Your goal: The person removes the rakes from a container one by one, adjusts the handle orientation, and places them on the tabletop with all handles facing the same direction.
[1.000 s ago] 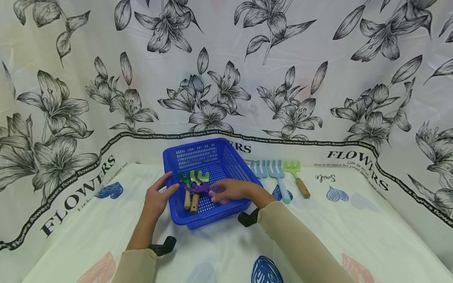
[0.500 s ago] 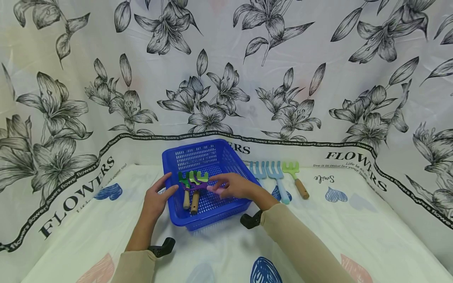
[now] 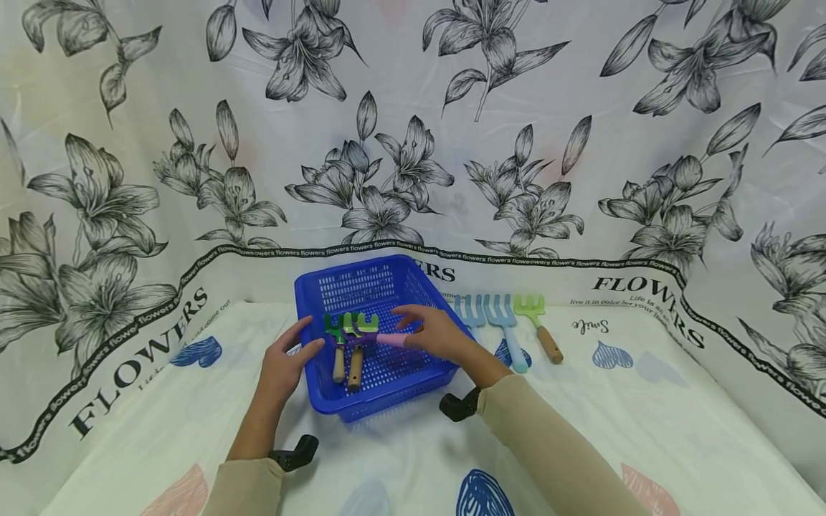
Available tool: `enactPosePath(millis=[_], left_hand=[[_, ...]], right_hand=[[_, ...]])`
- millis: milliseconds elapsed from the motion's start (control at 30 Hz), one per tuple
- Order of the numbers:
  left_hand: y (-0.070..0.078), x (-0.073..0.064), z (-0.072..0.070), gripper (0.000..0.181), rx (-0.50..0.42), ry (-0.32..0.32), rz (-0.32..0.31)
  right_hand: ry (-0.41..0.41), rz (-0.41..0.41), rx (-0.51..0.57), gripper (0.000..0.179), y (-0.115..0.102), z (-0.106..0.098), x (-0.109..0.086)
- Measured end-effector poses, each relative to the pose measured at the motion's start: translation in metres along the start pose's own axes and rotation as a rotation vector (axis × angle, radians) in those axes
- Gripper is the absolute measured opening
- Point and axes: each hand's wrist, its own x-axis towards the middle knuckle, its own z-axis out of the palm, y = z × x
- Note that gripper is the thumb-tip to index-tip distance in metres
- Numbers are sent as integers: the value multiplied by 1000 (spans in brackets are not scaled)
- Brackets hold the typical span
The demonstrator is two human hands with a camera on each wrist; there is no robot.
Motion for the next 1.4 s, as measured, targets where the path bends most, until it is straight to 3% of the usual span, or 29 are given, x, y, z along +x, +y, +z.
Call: enactPosePath(millis=[267,433,733,967,1333,1400], left_hand=[[0,-1,0,67,-3,8,11],[-1,-1,0,68,-5,-3,2],[-2,-2,1,68,-10,16,11],[-1,-2,-1,68,5,0,-8],[0,-2,-2,70,-2,-5,-11],[1,-1,-2,68,-4,-3,-10]], right_hand=[[231,55,86,29,5,0,2],[269,55,115,21,6,-1,0],[252,14,227,21,2,-1,-3],[376,-31,232,24,2,1,-8],[562,-135,336,22,4,-1,-16],[574,-147,324,21,-7,-5,-22]])
